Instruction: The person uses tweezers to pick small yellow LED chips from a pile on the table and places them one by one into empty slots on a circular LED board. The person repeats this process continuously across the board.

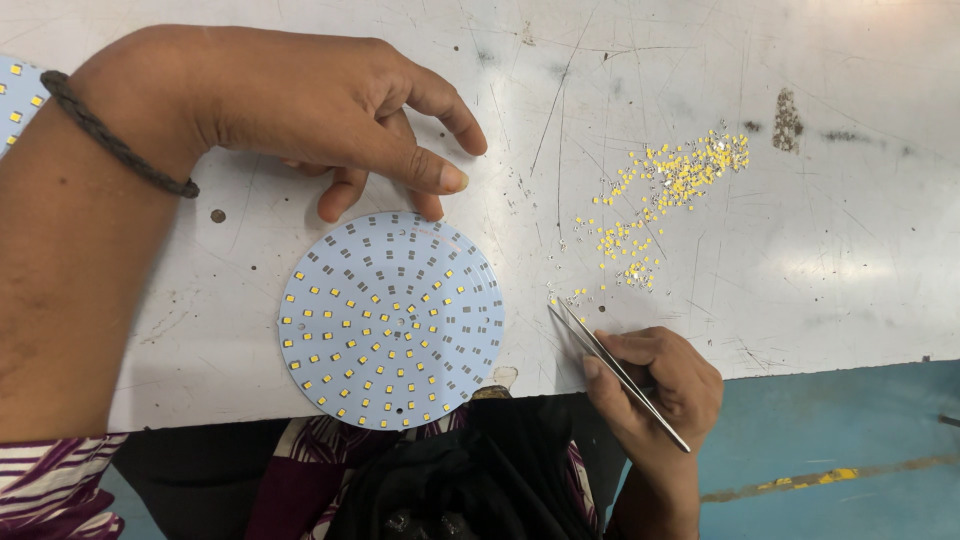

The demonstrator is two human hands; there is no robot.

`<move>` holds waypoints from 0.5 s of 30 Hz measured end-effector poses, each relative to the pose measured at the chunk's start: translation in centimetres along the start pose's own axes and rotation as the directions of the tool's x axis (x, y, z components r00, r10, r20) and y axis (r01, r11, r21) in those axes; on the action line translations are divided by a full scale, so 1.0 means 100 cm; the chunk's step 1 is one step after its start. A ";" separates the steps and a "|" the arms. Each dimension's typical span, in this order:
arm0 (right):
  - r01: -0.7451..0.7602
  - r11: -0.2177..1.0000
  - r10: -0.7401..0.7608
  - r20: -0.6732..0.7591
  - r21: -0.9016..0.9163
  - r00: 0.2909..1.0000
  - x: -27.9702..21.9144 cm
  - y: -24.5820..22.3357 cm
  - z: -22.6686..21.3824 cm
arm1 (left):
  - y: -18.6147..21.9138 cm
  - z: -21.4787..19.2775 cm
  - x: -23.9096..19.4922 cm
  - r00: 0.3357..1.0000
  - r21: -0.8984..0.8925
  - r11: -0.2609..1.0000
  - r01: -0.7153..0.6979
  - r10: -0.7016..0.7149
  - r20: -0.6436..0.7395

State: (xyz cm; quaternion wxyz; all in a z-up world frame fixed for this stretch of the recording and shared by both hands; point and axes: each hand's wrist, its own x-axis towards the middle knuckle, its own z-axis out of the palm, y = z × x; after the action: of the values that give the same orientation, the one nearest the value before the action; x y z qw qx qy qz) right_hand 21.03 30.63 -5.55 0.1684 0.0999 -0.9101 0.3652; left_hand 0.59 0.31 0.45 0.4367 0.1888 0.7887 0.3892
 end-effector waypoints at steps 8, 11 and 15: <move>-0.012 1.000 0.012 -0.014 0.025 1.000 -0.001 0.001 0.000 | 0.004 0.001 -0.002 1.000 0.017 1.000 0.016 -0.016 -0.010; -0.009 1.000 0.009 -0.024 -0.004 1.000 -0.001 0.002 0.001 | 0.004 0.001 -0.002 0.999 0.024 0.999 0.030 -0.030 -0.011; -0.031 0.999 0.032 -0.028 0.026 0.999 0.000 0.000 0.001 | 0.005 0.001 -0.002 1.000 0.028 0.999 0.025 -0.025 -0.009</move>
State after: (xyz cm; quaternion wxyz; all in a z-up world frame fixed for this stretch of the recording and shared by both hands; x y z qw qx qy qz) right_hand 21.06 30.54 -5.61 0.1743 0.0825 -0.9043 0.3810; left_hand 0.75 0.48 0.90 0.4354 0.1834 0.7984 0.3733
